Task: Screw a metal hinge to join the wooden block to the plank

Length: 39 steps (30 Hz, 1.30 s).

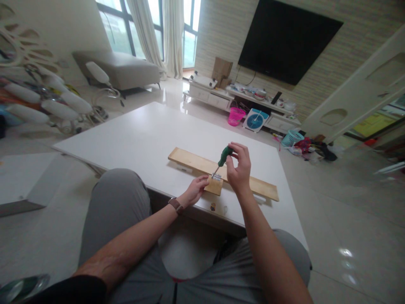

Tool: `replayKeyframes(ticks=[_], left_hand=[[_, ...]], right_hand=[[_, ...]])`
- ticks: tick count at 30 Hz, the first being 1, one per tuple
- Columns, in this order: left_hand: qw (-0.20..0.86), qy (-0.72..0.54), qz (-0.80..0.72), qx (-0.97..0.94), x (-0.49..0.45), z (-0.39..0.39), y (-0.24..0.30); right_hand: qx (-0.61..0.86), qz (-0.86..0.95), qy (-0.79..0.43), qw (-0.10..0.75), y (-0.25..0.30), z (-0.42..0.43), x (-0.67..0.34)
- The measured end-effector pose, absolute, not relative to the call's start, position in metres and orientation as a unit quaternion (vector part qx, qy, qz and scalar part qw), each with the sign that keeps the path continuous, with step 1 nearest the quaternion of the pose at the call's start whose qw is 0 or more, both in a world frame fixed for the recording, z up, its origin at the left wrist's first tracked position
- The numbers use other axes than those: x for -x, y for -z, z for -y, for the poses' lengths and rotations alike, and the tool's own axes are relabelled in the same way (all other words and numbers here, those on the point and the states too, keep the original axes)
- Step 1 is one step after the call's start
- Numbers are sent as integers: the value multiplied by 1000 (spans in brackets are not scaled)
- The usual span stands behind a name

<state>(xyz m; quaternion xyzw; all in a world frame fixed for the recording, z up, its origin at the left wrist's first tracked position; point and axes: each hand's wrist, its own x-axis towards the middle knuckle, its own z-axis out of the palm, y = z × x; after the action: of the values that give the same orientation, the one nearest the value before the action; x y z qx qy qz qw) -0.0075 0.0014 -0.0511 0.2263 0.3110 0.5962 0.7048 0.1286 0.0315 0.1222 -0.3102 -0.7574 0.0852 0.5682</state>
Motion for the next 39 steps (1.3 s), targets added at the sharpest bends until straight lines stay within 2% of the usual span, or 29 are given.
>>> replayKeyframes(ticks=[7, 13, 20, 26, 32, 39], left_hand=[[704, -596, -316, -221, 8, -1, 51], [703, -598, -310, -230, 7, -1, 50], [705, -595, -308, -231, 8, 0, 48], [709, -594, -309, -221, 7, 0, 50], [704, -598, -312, -223, 7, 1, 48], [708, -597, -310, -215, 7, 0, 48]], right_hand=[[333, 746, -50, 574, -123, -31, -129], [310, 758, -112, 562, -120, -33, -128], [333, 751, -59, 567, -121, -33, -130], [304, 764, -120, 557, -120, -34, -130], [327, 749, -64, 572, -121, -34, -130], [306, 766, -115, 553, -120, -34, -130]])
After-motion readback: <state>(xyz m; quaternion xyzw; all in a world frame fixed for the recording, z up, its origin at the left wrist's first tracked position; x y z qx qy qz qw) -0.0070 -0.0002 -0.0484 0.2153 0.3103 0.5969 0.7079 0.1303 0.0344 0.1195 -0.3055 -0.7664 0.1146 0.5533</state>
